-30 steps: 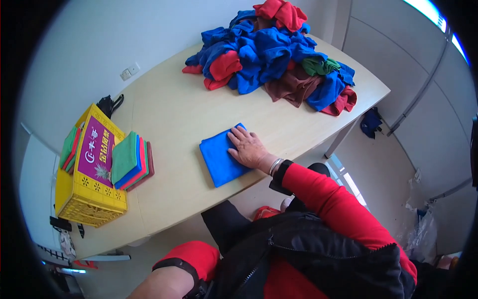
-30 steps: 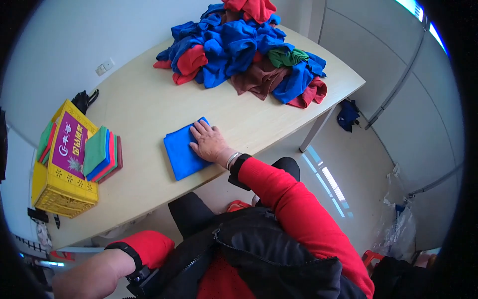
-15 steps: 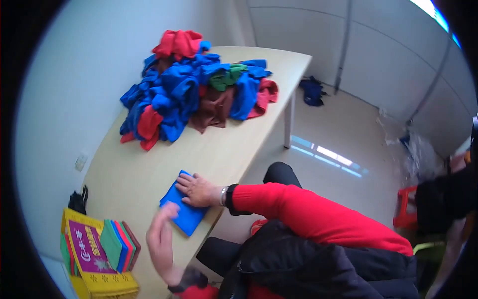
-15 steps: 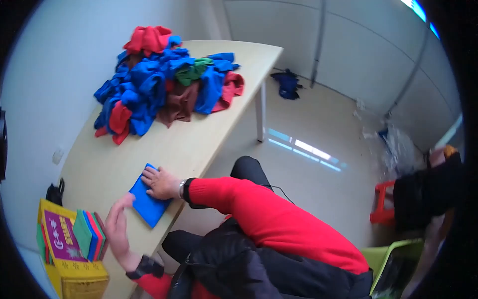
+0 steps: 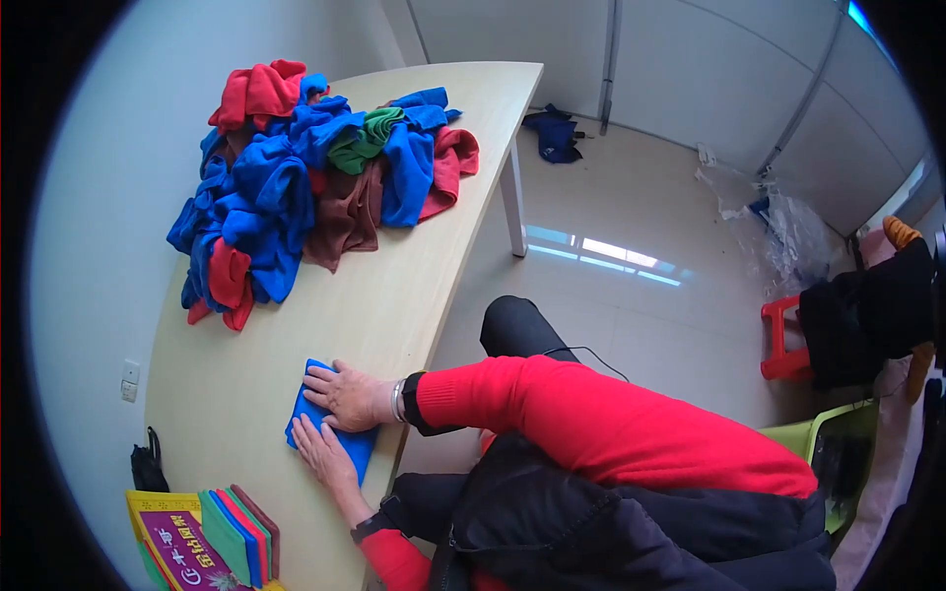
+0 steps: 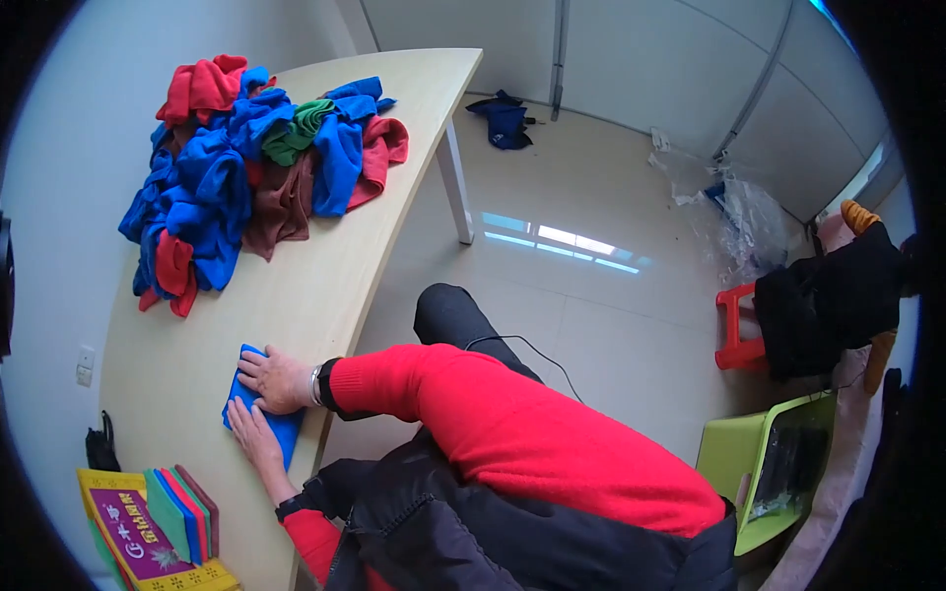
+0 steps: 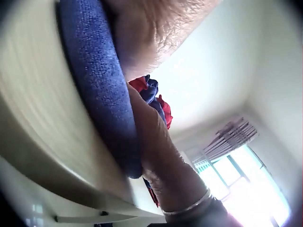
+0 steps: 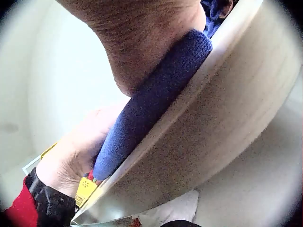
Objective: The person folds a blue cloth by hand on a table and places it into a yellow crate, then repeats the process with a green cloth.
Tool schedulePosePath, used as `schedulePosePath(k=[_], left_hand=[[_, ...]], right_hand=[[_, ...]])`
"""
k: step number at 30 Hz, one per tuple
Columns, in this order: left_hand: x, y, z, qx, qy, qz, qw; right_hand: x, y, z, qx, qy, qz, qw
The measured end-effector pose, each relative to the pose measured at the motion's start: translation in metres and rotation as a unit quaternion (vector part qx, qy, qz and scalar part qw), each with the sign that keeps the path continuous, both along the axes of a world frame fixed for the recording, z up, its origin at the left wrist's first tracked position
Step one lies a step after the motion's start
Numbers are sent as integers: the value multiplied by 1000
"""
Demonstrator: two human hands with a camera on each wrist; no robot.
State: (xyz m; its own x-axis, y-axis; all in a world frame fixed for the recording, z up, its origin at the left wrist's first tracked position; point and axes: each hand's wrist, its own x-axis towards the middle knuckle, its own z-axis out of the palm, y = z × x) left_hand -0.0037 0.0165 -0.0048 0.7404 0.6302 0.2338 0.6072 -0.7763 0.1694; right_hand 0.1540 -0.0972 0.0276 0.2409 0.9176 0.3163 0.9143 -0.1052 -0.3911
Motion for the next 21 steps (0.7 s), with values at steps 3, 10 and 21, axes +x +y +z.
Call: schedulePosePath(k=[3, 10, 21], left_hand=[[10, -9, 18, -5, 47, 29, 998], [10, -12, 7, 19, 26, 38, 999], [8, -14, 10, 29, 40, 50, 998]], right_hand=[[0, 2, -2, -2, 7, 4, 1000], [0, 3, -1, -24, 14, 8, 1000], [-1, 9, -2, -68, -7, 13, 998]])
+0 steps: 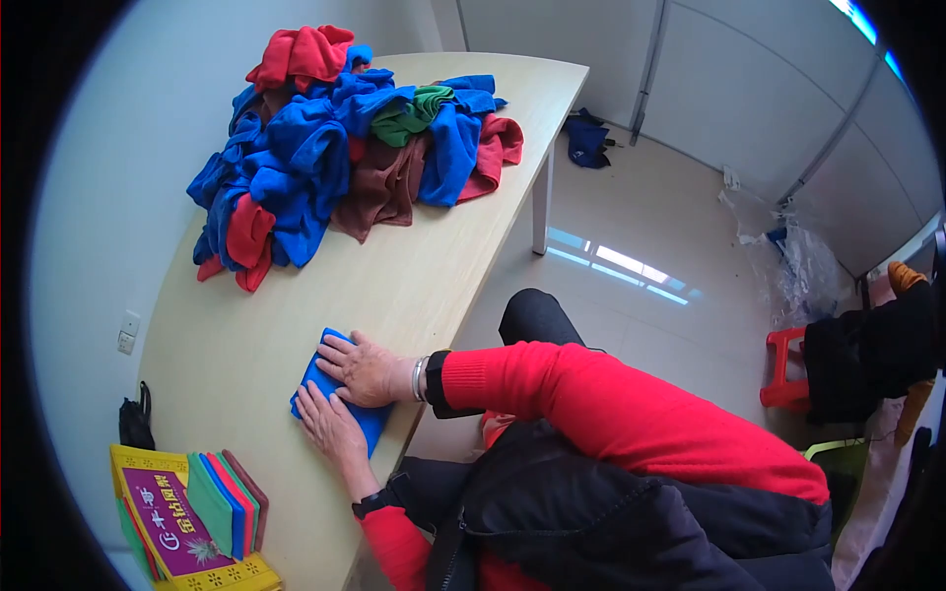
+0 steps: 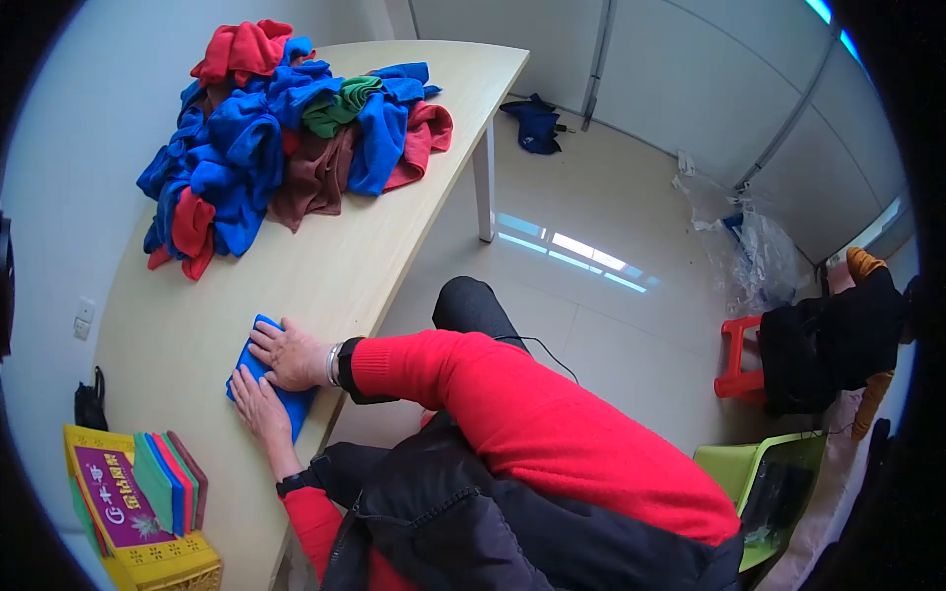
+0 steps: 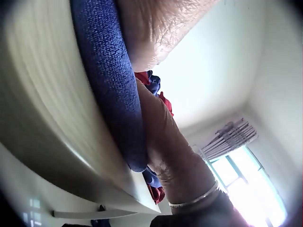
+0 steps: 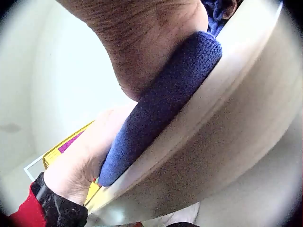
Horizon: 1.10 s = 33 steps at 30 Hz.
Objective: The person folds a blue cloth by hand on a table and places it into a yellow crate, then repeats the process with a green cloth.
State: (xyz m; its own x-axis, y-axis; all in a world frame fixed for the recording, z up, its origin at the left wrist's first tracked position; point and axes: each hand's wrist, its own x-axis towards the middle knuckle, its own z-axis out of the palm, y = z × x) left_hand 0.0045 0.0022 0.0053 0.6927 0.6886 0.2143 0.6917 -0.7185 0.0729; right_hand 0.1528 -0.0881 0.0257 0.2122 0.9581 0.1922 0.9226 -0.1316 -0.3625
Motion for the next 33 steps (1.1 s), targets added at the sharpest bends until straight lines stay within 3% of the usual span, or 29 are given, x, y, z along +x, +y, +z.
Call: schedulePosePath(k=[15, 22, 25, 29, 33], left_hand=[[-2, -8, 7, -19, -13, 22, 999], [-4, -14, 10, -5, -34, 28, 999], [-3, -12, 7, -6, -47, 25, 999], [2, -7, 4, -24, -53, 22, 998], [0, -10, 4, -25, -55, 40, 997]], right_hand=[[4, -21, 5, 5, -9, -11, 1000], [10, -7, 32, -3, -98, -20, 995], [-4, 12, 29, 55, -38, 97, 993], [-7, 33, -11, 144, -24, 77, 986], [11, 56, -23, 90, -70, 64, 991]])
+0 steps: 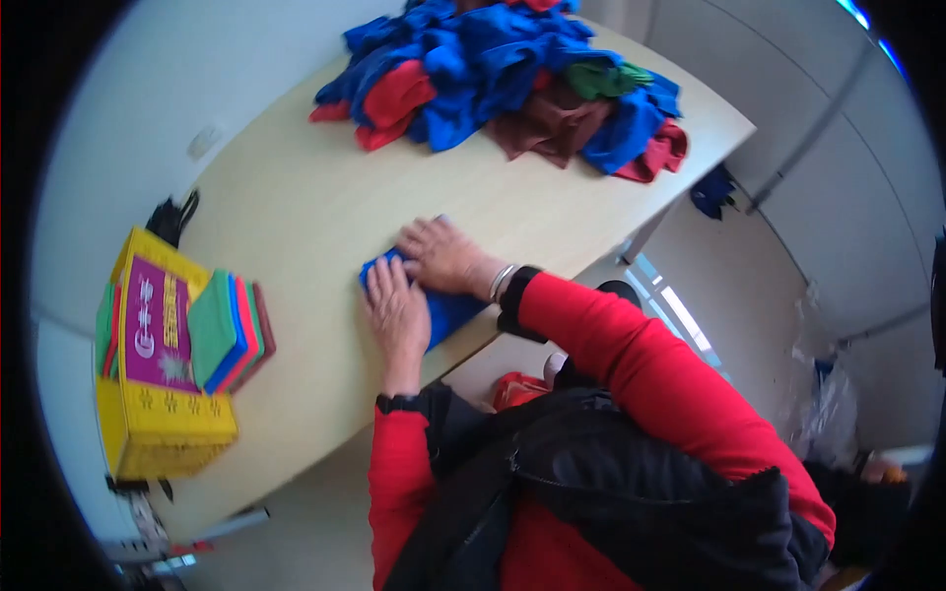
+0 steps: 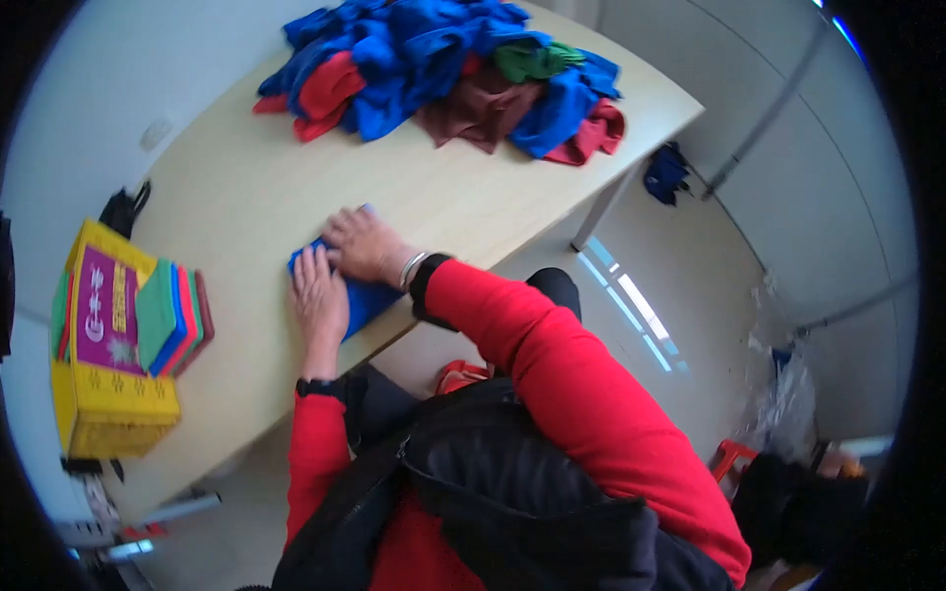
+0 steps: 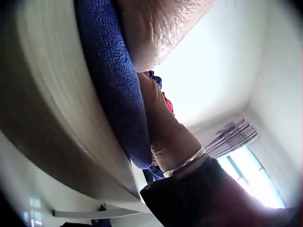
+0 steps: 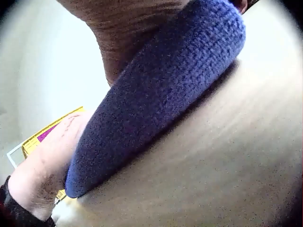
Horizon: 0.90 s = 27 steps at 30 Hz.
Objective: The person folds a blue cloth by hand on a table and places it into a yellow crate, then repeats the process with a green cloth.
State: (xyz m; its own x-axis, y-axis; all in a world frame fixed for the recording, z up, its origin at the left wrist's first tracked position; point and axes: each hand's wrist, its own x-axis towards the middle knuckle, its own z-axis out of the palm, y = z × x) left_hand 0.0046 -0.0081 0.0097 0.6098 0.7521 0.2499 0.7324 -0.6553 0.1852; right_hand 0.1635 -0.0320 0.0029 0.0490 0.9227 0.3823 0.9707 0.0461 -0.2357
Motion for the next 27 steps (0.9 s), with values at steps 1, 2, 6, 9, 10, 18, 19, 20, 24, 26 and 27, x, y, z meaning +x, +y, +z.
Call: schedulePosePath(k=[1, 2, 6, 9, 10, 18, 19, 20, 24, 26, 27], left_hand=[[1, -1, 2, 15, -18, -9, 1000], [0, 1, 0, 9, -15, 16, 1000], [-3, -2, 0, 30, -41, 2, 999], [-12, -4, 6, 26, -44, 7, 999], [-16, -3, 7, 18, -44, 14, 999], [-30, -5, 23, 29, -2, 55, 998], [-30, -8, 24, 45, 5, 60, 997], [-27, -9, 25, 60, 11, 65, 996], [-11, -7, 25, 75, -37, -5, 996], [-8, 1, 13, 55, -63, -11, 996], [-7, 4, 9, 34, -90, -15, 995]], right_hand=[[3, 2, 8, -35, -11, -2, 999], [5, 2, 16, -64, -5, -4, 998], [11, 2, 11, -45, 23, -20, 999], [10, -8, 12, -45, 46, -34, 997], [12, -10, 14, -42, 58, -50, 996], [5, -35, 27, -47, -62, -94, 993], [-2, -37, 30, -44, -62, -94, 993], [-13, -39, 33, -35, -59, -66, 995], [-36, -40, 22, -27, -52, -9, 998], [-36, -36, 12, -37, -59, -5, 998], [-36, -36, 13, -38, -58, -6, 998]])
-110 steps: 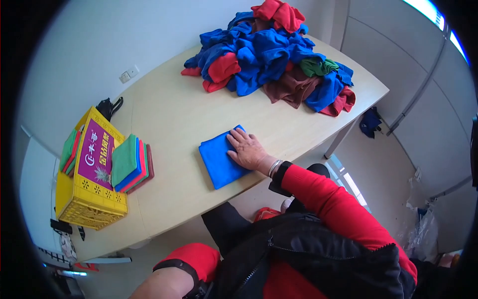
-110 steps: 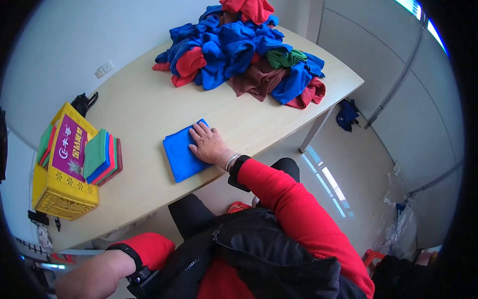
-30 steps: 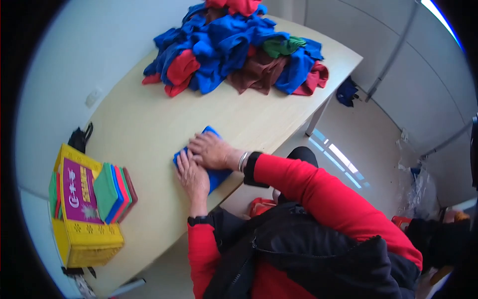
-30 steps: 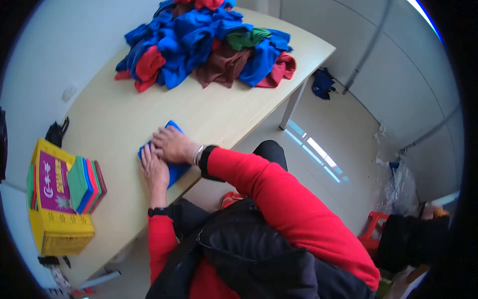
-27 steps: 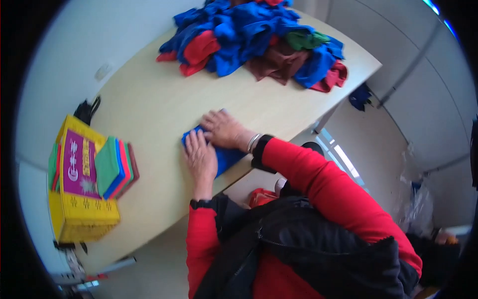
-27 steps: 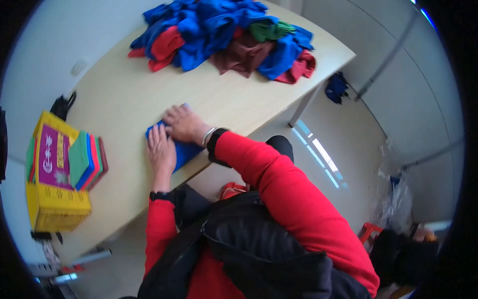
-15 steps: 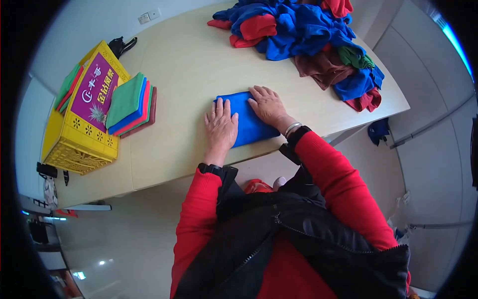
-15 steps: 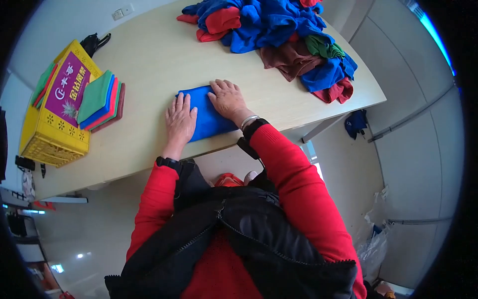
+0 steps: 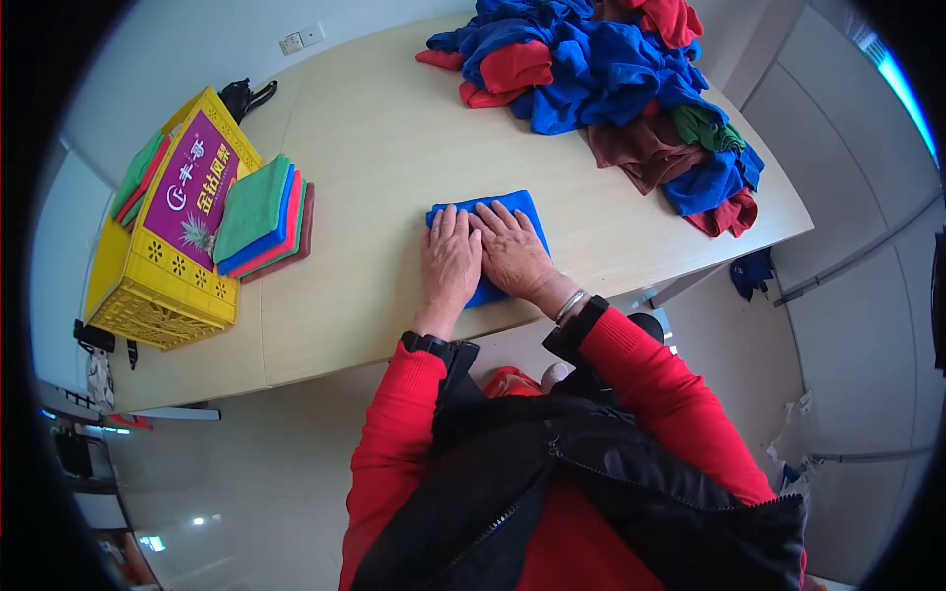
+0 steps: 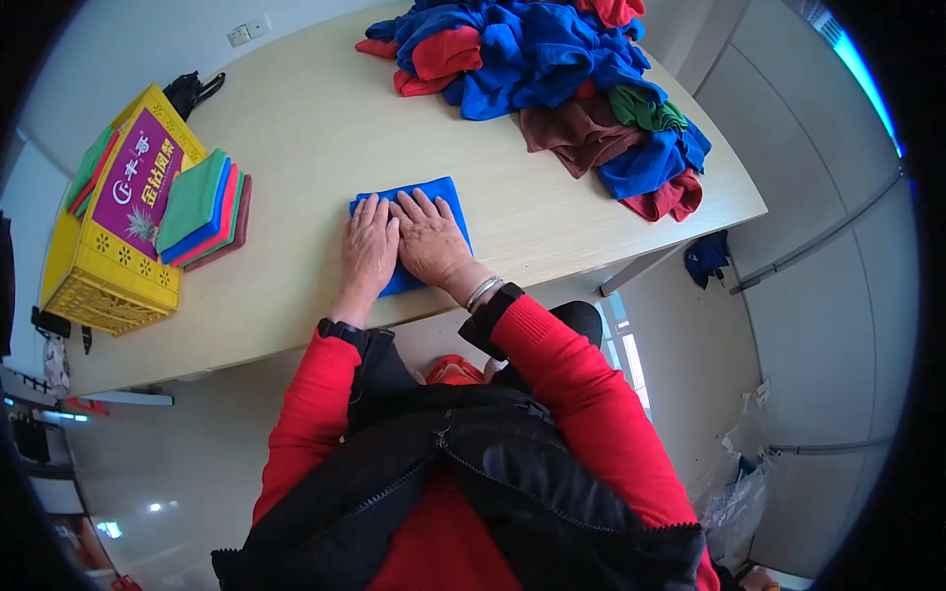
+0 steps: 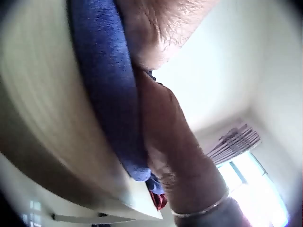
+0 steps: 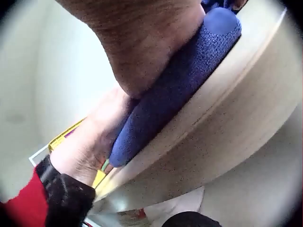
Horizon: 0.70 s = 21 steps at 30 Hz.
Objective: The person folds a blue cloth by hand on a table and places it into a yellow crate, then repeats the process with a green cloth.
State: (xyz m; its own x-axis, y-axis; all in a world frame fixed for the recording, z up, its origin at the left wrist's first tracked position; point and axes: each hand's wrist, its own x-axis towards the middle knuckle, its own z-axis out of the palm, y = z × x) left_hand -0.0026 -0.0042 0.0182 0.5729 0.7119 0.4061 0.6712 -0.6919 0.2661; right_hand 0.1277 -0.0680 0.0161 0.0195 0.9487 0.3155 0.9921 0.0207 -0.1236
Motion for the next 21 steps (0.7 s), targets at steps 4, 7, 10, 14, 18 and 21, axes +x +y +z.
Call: schedulePosePath(k=[4, 7, 10, 14, 18, 21], left_hand=[[0, 6, -10, -10, -21, -9, 1000], [-1, 2, -12, -7, -6, -4, 1000], [1, 2, -7, 3, 14, 3, 1000], [0, -4, -2, 4, 24, 14, 1000], [-6, -9, 2, 33, 39, 7, 999], [-12, -22, 6, 17, 58, 5, 998]], right_hand=[[6, 3, 2, -8, 32, 5, 999], [16, 9, 2, 6, 32, 6, 999], [23, 16, 0, 6, 31, -4, 999], [26, 17, 3, -8, 39, -16, 999], [25, 17, 11, -14, 50, -19, 998], [21, 13, 13, -12, 50, -19, 999]])
